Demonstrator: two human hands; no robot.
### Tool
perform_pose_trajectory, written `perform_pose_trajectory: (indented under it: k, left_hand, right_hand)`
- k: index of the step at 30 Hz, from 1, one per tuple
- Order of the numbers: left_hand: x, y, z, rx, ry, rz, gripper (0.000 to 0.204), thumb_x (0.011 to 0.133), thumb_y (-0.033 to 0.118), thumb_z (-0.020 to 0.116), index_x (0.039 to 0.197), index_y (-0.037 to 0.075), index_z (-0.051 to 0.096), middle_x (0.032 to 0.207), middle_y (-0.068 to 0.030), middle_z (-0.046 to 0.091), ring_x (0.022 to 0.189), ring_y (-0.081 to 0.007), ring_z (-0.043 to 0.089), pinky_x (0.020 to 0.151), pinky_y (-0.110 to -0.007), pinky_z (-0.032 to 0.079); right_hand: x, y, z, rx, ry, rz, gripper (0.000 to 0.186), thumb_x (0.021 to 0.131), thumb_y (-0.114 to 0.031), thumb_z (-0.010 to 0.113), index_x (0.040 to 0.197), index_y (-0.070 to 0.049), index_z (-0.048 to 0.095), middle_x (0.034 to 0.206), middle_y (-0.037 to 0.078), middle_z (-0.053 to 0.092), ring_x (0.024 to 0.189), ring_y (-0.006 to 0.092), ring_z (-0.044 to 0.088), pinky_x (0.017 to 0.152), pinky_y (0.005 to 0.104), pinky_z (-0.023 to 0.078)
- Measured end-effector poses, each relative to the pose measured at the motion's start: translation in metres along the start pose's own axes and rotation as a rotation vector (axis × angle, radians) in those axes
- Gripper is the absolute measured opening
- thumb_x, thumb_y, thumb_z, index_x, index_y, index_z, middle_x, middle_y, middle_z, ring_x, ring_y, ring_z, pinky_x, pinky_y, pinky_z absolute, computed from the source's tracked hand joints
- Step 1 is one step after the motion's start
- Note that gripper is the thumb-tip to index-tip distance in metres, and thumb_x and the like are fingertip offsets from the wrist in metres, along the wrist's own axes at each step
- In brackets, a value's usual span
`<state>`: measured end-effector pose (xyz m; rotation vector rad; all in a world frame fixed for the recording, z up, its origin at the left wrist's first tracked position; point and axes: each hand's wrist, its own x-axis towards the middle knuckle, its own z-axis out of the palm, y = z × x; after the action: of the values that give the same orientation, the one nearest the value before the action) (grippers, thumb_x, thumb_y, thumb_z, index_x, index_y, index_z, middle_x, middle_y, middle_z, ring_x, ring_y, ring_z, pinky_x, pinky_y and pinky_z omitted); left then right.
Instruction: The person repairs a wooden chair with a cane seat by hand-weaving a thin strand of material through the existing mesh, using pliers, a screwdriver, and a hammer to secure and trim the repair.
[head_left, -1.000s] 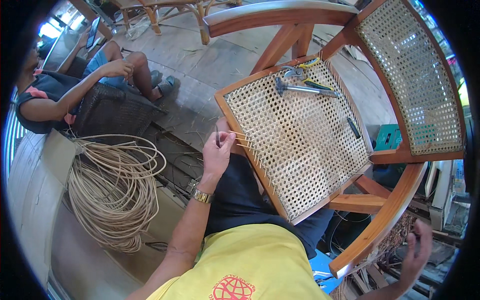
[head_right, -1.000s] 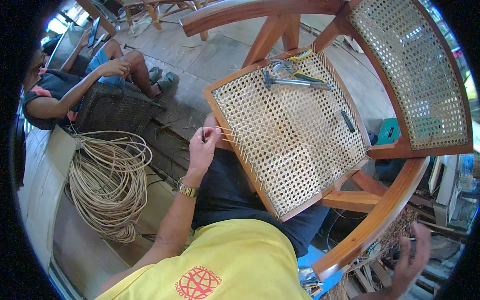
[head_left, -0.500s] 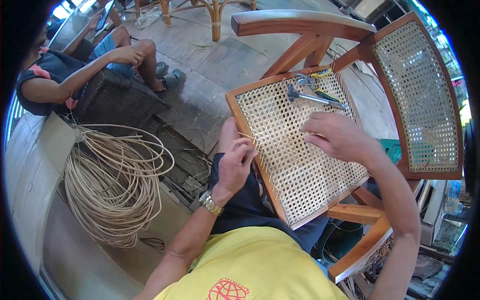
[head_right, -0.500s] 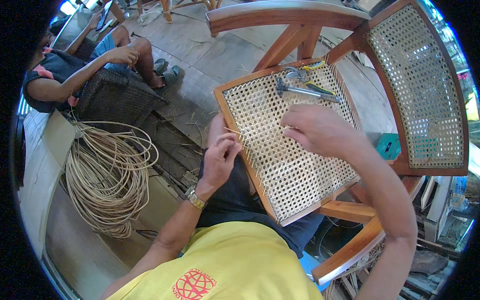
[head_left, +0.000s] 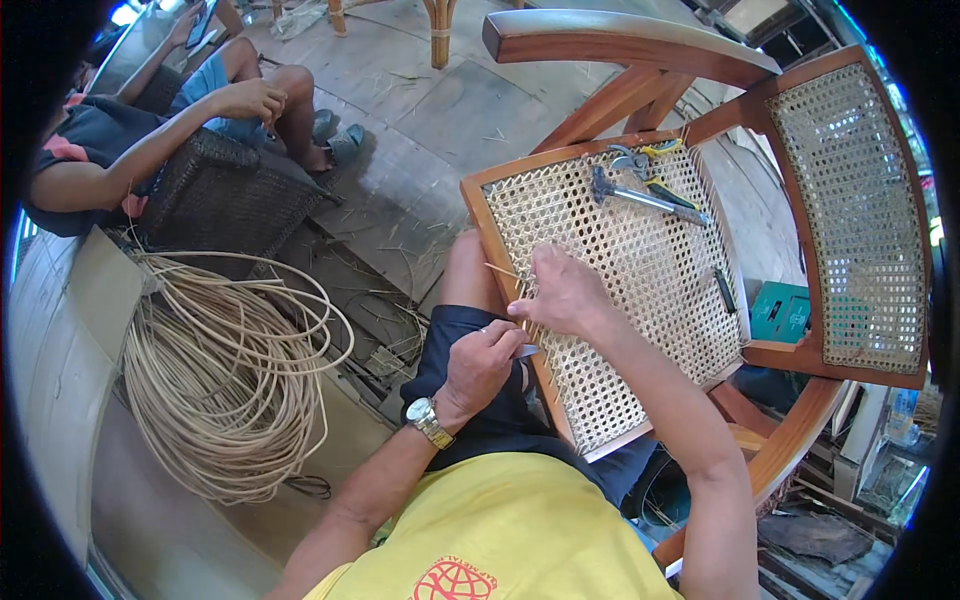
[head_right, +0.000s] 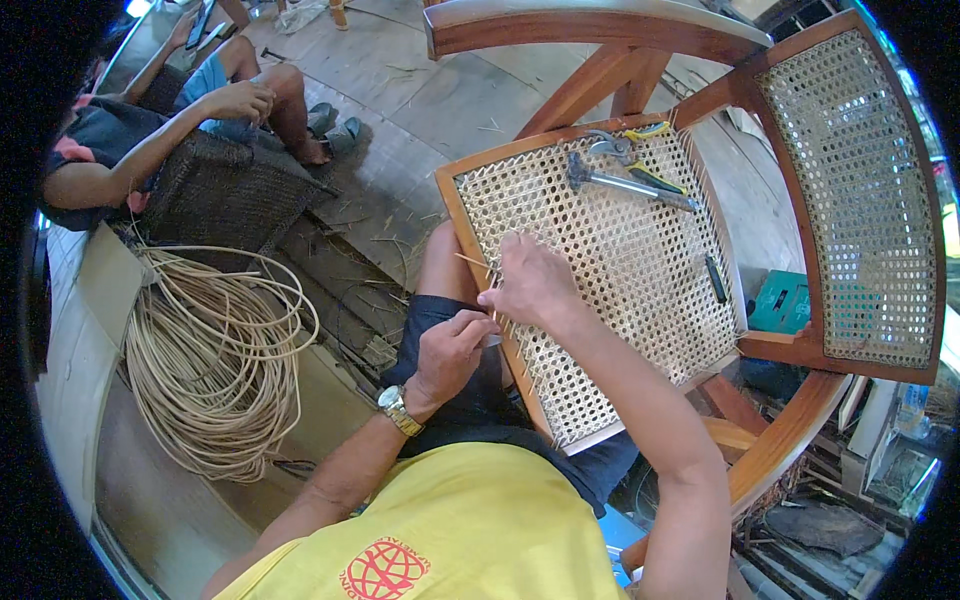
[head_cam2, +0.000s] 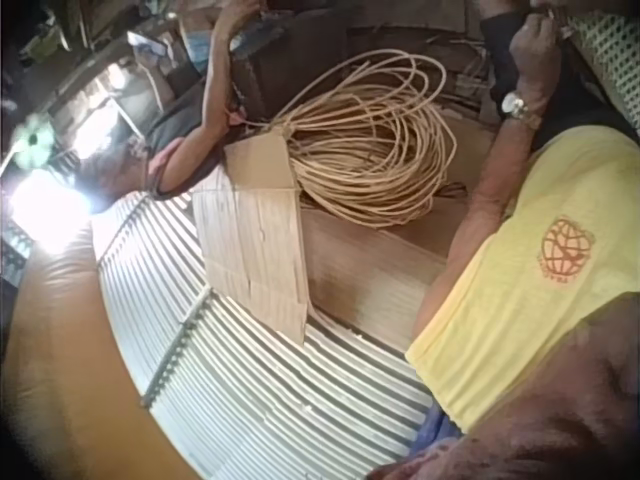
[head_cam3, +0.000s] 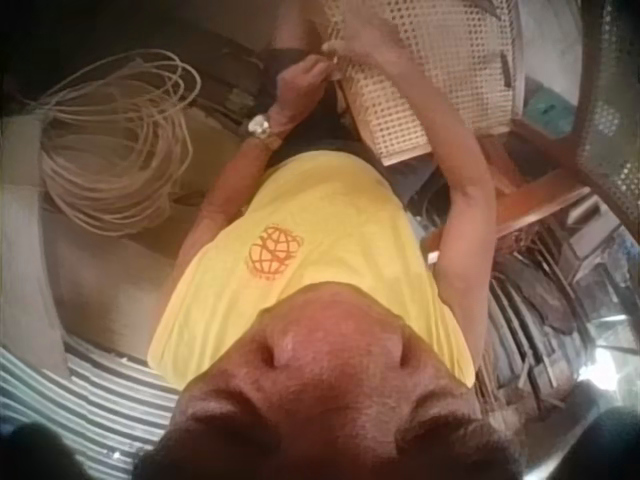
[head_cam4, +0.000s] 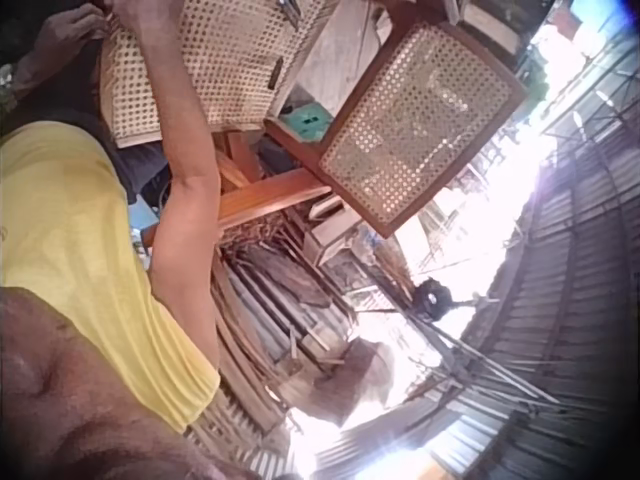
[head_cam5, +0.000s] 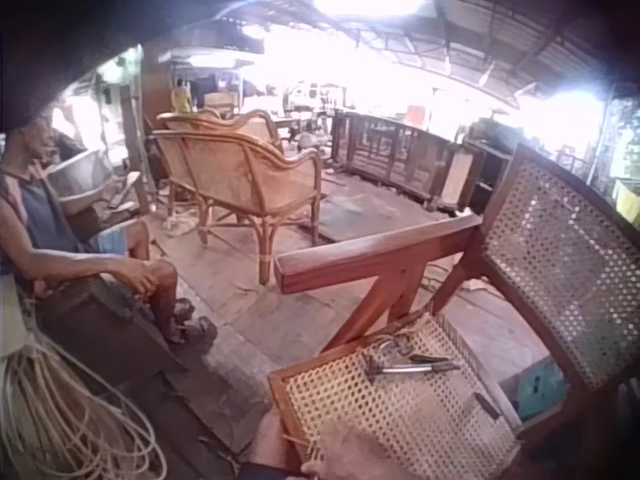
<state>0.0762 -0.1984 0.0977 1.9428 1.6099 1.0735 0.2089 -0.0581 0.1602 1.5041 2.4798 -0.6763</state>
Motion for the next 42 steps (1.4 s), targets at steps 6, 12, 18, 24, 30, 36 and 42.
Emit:
perform_pose_trajectory:
  k: [6,12,18,24,30,36,42]
  left_hand:
    - [0.003,-0.004,-0.002,-0.040,-0.011,-0.008,0.015,0.086,0.002,0.075,0.099,0.008,0.071,0.097,-0.0072,0.072,0.083,-0.0290,0.073,0.071,-0.035,0.059]
    - [0.021,-0.007,-0.010,-0.331,0.154,-0.290,0.007,0.096,0.007,0.073,0.100,0.002,0.069,0.087,-0.0128,0.069,0.075,-0.0229,0.068,0.069,-0.033,0.053]
    - [0.054,-0.037,-0.009,-0.323,0.064,-0.625,0.027,0.096,0.024,0.075,0.094,-0.002,0.069,0.080,-0.0115,0.068,0.073,-0.0162,0.063,0.068,-0.034,0.051]
    - [0.066,-0.039,-0.004,-0.292,0.165,-0.644,0.021,0.096,0.019,0.073,0.094,-0.001,0.066,0.083,-0.0145,0.072,0.076,-0.0199,0.068,0.073,-0.035,0.055]
    - [0.058,-0.062,0.012,-0.622,0.246,-0.707,0.019,0.095,0.009,0.076,0.108,-0.002,0.066,0.093,-0.0052,0.070,0.083,-0.0110,0.064,0.077,-0.027,0.054]
    - [0.053,-0.055,0.011,-0.710,0.249,-0.689,0.019,0.097,0.008,0.074,0.113,-0.001,0.067,0.096,-0.0010,0.069,0.086,-0.0081,0.063,0.082,-0.024,0.053]
    - [0.059,-0.053,0.003,-0.779,0.164,-0.703,0.011,0.099,0.012,0.075,0.102,0.002,0.073,0.089,0.0035,0.068,0.079,-0.0045,0.059,0.075,-0.022,0.049]
  right_hand:
    - [0.003,-0.010,-0.005,0.061,-0.054,0.112,0.052,0.082,-0.035,0.083,0.114,-0.001,0.059,0.117,0.019,0.066,0.112,0.0370,0.067,0.095,0.0492,0.054]
    - [0.003,-0.001,-0.010,0.119,-0.197,-0.066,0.037,0.092,-0.028,0.068,0.110,0.003,0.065,0.104,0.022,0.071,0.105,0.0391,0.071,0.095,0.0501,0.055]
    - [0.001,0.016,-0.006,-0.021,-0.026,-0.272,0.022,0.096,-0.021,0.063,0.094,-0.002,0.071,0.094,0.023,0.073,0.095,0.0382,0.073,0.086,0.0495,0.057]
    - [0.025,0.095,-0.068,0.227,0.118,-0.116,0.027,0.092,-0.029,0.072,0.101,-0.004,0.071,0.098,0.020,0.070,0.094,0.0377,0.069,0.084,0.0482,0.054]
    - [0.019,0.221,-0.107,-0.282,0.574,0.220,0.063,0.086,-0.039,0.080,0.134,-0.003,0.061,0.125,0.022,0.065,0.118,0.0424,0.062,0.103,0.0483,0.050]
    - [0.052,0.224,-0.102,-0.162,0.506,0.079,0.053,0.093,-0.037,0.071,0.129,0.000,0.064,0.124,0.025,0.065,0.116,0.0439,0.063,0.103,0.0513,0.050]
    - [0.078,0.224,-0.082,-0.419,0.303,0.050,0.023,0.097,-0.016,0.058,0.109,0.003,0.065,0.113,0.029,0.066,0.109,0.0439,0.065,0.093,0.0520,0.053]
